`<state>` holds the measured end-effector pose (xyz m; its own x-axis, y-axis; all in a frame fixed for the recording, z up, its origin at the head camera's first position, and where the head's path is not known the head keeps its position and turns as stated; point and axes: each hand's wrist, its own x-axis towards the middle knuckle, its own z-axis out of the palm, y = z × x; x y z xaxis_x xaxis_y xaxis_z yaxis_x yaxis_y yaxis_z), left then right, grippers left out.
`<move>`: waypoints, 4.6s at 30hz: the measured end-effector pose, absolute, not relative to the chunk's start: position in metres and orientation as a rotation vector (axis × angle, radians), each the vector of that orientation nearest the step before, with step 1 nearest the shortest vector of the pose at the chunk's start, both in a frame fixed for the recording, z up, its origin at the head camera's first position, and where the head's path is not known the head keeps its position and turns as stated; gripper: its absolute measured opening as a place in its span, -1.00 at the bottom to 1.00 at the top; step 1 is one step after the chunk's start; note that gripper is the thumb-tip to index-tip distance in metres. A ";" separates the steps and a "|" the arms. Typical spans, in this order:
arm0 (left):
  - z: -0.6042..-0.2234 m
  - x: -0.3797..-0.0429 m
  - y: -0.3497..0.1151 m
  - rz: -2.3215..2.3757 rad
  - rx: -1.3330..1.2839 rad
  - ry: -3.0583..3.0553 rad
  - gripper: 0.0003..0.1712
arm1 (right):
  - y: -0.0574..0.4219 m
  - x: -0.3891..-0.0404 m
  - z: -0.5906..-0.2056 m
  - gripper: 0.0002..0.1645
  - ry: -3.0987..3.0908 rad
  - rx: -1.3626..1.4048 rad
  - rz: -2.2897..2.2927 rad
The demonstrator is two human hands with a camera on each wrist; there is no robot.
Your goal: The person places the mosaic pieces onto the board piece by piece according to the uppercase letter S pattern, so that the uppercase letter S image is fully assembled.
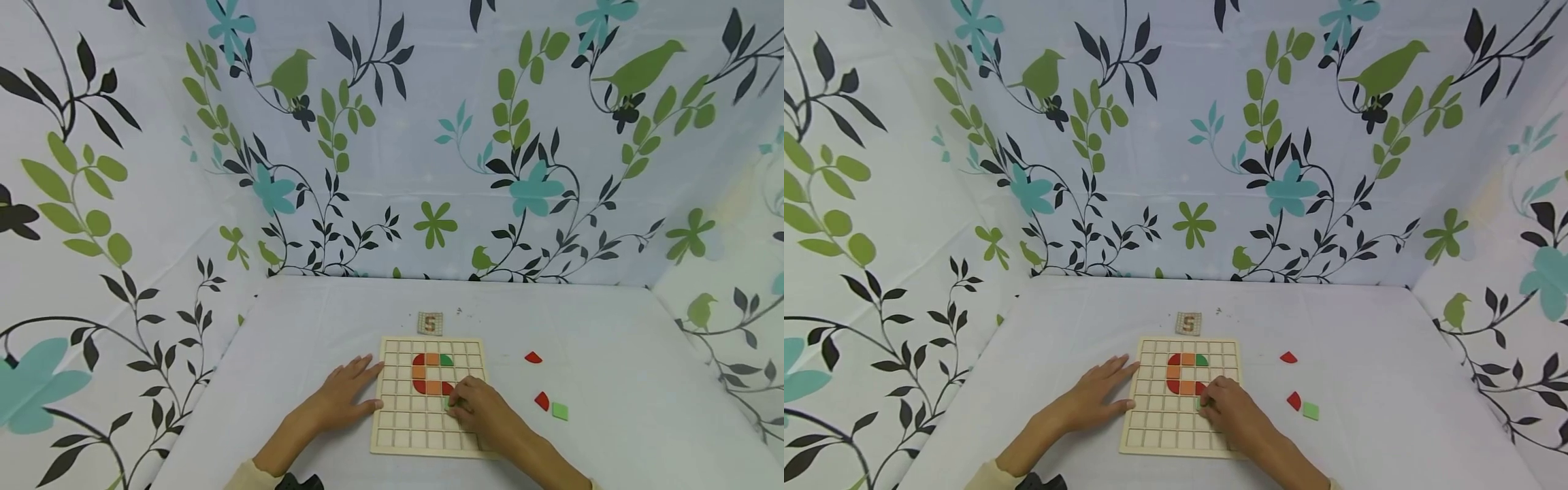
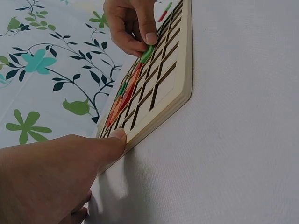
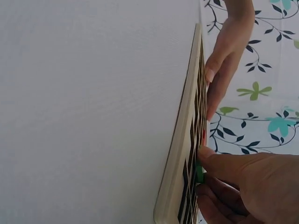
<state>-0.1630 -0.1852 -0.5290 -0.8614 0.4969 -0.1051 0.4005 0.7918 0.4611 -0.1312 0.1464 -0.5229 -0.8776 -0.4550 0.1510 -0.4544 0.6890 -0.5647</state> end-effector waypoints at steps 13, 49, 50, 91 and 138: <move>-0.529 -0.163 -0.184 0.626 0.689 2.760 -0.12 | 0.149 -0.129 -0.529 -0.84 2.851 -0.797 -1.058; -0.528 -0.163 -0.183 0.584 0.684 2.782 -0.13 | 0.250 -0.122 -0.502 -0.61 3.043 -0.357 -0.791; -0.528 -0.163 -0.183 0.582 0.681 2.784 -0.13 | 0.255 -0.122 -0.503 -0.63 3.039 -0.346 -0.767; -0.531 -0.162 -0.184 0.603 0.658 2.782 -0.11 | 0.265 -0.132 -0.517 -0.73 2.931 -0.376 -0.851; -0.530 -0.164 -0.183 0.609 0.654 2.772 -0.11 | 0.149 -0.108 -0.522 -0.75 2.839 -0.850 -1.004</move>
